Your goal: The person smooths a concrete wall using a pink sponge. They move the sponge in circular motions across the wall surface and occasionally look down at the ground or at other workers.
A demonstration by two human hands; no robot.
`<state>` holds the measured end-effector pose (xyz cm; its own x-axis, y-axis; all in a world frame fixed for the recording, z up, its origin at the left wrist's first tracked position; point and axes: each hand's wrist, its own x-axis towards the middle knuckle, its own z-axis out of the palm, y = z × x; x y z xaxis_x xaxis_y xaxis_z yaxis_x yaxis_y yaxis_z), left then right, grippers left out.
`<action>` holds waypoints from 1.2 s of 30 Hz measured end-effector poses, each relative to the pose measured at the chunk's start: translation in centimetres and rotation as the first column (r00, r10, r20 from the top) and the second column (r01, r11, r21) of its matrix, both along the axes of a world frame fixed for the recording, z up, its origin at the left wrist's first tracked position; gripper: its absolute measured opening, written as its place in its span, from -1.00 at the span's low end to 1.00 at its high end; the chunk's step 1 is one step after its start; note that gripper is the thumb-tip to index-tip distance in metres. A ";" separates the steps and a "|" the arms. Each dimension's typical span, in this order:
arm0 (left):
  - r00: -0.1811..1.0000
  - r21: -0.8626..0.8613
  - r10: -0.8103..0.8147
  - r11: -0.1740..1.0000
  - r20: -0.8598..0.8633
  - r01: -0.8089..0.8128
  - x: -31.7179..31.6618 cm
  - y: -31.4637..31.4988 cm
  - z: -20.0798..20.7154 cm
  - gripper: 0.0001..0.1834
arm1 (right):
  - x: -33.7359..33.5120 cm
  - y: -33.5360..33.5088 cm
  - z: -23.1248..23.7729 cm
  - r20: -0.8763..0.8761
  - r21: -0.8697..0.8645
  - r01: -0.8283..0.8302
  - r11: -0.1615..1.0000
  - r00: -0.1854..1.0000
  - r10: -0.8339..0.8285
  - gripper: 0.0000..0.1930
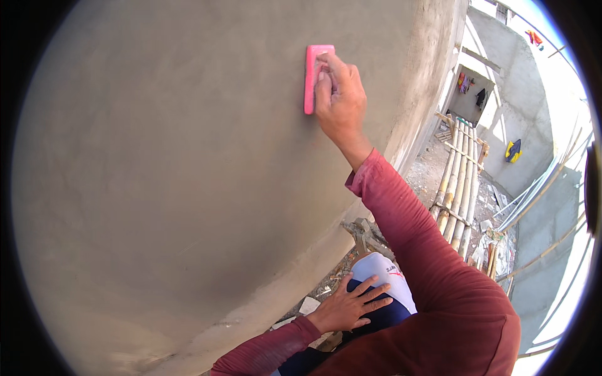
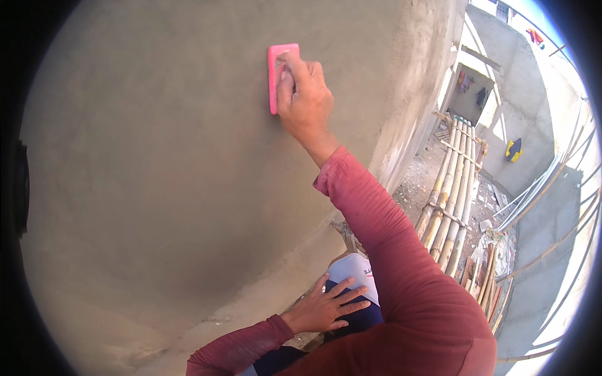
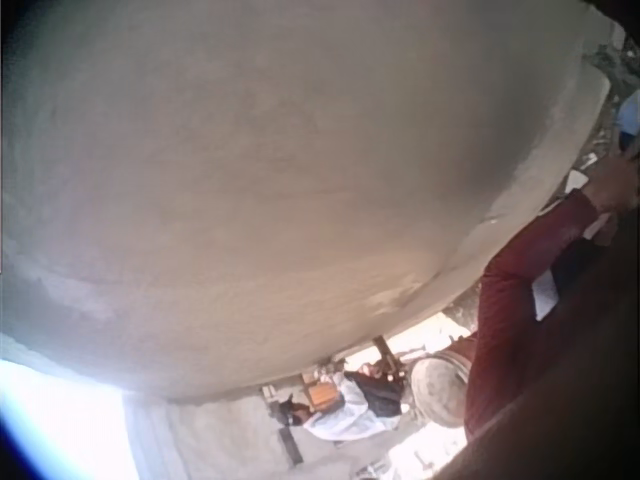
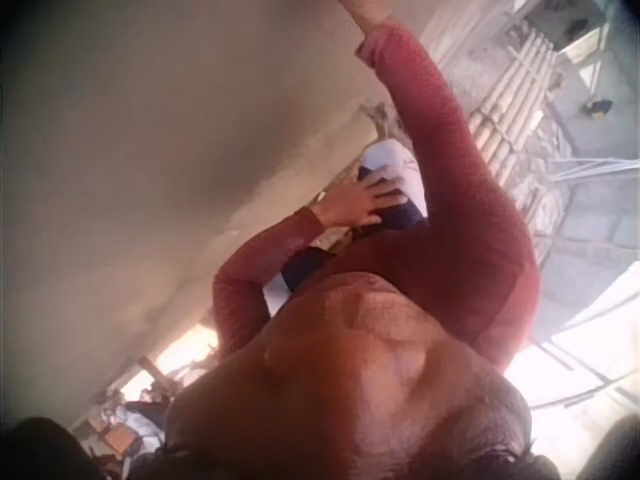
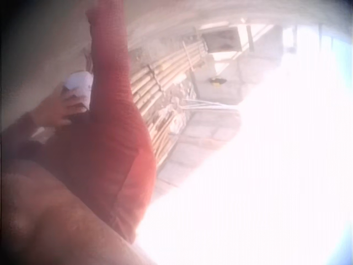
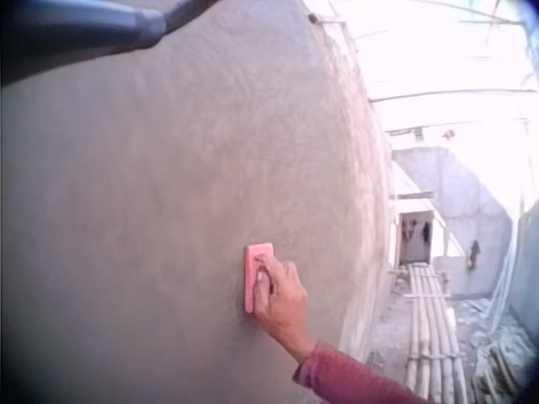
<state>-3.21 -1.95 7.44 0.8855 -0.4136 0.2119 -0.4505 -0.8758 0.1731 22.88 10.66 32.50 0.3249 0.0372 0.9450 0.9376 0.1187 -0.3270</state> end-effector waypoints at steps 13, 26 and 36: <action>0.999 0.012 -0.044 0.999 -0.015 0.044 -0.1 -0.6 0.2 -0.12 | -2.1 -0.2 0.1 0.062 0.116 0.124 0.985 0.989 -0.132 -0.59; 0.990 -0.081 -0.050 0.996 -0.131 0.039 -0.6 -0.3 -0.6 -0.05 | -6.3 1.7 -4.9 0.063 0.116 0.051 0.992 0.996 -0.059 -0.59; 0.994 -0.093 -0.029 0.995 -0.108 0.019 -0.9 -0.1 -0.9 -0.05 | -10.2 2.0 -5.4 -0.004 0.073 -0.055 0.996 0.998 0.055 -0.60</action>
<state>-4.15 -2.04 6.51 0.8953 -0.4184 0.1526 -0.4454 -0.8430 0.3017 12.63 12.64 27.09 0.3298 -0.0137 0.9440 0.9270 0.1939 -0.3210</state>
